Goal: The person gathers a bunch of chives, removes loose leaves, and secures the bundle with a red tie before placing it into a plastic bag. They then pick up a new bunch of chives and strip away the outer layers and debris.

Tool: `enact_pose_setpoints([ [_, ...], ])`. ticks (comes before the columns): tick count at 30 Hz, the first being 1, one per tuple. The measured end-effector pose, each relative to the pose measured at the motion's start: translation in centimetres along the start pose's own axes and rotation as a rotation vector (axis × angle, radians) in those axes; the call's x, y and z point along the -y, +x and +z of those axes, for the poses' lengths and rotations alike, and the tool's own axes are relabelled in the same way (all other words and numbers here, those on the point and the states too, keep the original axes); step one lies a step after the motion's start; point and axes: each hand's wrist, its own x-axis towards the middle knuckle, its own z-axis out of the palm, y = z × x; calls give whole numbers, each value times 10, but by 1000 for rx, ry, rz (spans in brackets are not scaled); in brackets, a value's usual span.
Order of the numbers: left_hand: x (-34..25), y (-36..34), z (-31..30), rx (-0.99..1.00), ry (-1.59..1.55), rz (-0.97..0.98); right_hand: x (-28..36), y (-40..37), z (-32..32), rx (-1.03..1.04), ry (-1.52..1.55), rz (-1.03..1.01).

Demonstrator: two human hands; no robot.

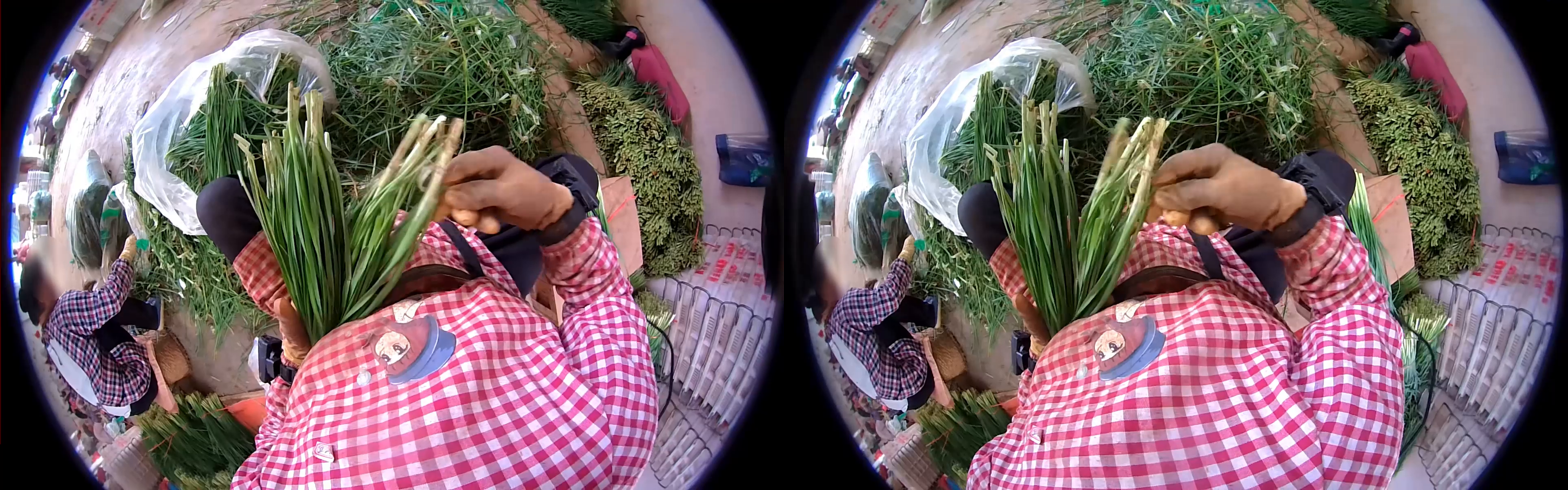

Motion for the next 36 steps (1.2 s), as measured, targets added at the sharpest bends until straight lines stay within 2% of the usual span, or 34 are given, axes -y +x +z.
enact_pose_setpoints([
  [2, -1, -2, 1, 6, 21, 5, -4, -10, 6, 96, 172, -232],
  [3, -1, -2, 2, 9, 30, 7, 1, -17, 7, 151, 170, -266],
  [5, -2, -3, 2, 9, 42, 10, 3, -15, -9, 460, 367, -506],
  [7, -2, -3, 3, 11, 53, 12, 2, -9, -41, 782, 418, -632],
  [8, -2, -4, 3, 10, 53, 11, 5, -13, -52, 774, 395, -665],
  [9, -2, -4, 3, 13, 55, 10, 4, -25, -54, 587, 305, -625],
  [10, -2, -4, 2, 15, 54, 6, 3, -41, -48, 223, 168, -477],
  [12, -1, -4, 2, 23, 47, 3, 1, -31, -30, -521, -225, -50],
  [13, -1, -5, 1, 29, 46, -1, -36, -17, -53, -560, -383, 82],
  [14, 0, -5, 0, 32, 35, -6, -52, -10, -52, -435, -414, 63],
  [15, -1, -6, 0, 42, 38, -8, -53, -1, -39, -189, -100, -26],
  [16, 0, -6, 1, 57, 39, -18, -52, 4, -15, -132, 10, -147],
  [18, -1, -5, 6, 94, 29, -46, -71, 28, 7, -98, -54, -214],
  [21, -2, -5, 12, 139, 27, -70, -46, 25, 11, -158, -2, 59],
  [22, -3, -4, 12, 145, 29, -72, -46, 24, 6, -217, 166, -28],
  [24, -3, -3, 12, 149, 29, -71, -37, 15, -11, -251, 222, -114],
  [28, -2, -1, 9, 151, 36, -60, -19, 3, -27, -399, 187, -133],
  [30, -2, -1, 9, 152, 39, -55, -5, -2, -34, -516, 156, -312],
  [32, -3, -2, 8, 142, 41, -50, -2, -18, -82, -370, 478, -532],
  [34, -3, -2, 6, 130, 42, -42, -4, -27, -127, -645, 413, -611],
  [35, -2, -2, 5, 126, 43, -38, -6, -27, -131, -627, 426, -607],
  [36, -3, -2, 4, 123, 46, -36, -16, -24, -134, -1018, -367, -203],
])
